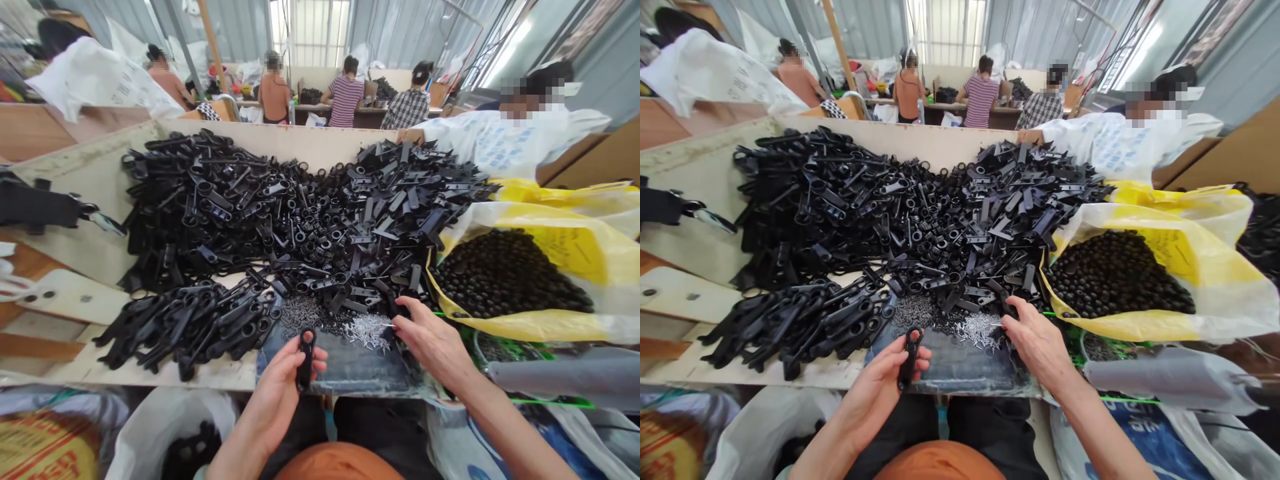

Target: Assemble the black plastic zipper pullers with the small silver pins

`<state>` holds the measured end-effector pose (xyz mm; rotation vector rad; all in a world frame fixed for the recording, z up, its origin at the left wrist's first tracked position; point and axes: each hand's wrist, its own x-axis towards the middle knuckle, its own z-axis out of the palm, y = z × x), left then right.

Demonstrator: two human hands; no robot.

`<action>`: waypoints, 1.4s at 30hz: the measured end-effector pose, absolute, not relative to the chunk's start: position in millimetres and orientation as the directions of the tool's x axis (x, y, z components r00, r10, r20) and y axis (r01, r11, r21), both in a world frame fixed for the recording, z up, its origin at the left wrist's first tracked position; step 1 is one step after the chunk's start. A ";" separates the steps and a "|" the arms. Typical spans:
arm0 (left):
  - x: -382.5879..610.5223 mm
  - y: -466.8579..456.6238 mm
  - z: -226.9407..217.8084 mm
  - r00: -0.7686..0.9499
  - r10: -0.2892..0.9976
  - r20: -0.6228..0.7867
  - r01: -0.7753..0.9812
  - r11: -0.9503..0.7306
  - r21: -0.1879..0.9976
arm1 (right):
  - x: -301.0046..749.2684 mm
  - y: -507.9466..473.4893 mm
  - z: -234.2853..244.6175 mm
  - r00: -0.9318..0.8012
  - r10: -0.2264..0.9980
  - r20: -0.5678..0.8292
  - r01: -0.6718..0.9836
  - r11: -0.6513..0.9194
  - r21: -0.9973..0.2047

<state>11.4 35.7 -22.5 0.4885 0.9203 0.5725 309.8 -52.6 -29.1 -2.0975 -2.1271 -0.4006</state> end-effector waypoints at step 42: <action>39.2 3.5 -39.5 0.238 0.826 -0.510 -0.332 0.563 0.757 | 138.7 -32.7 -51.4 0.327 0.876 -0.356 -0.306 -0.258 -0.916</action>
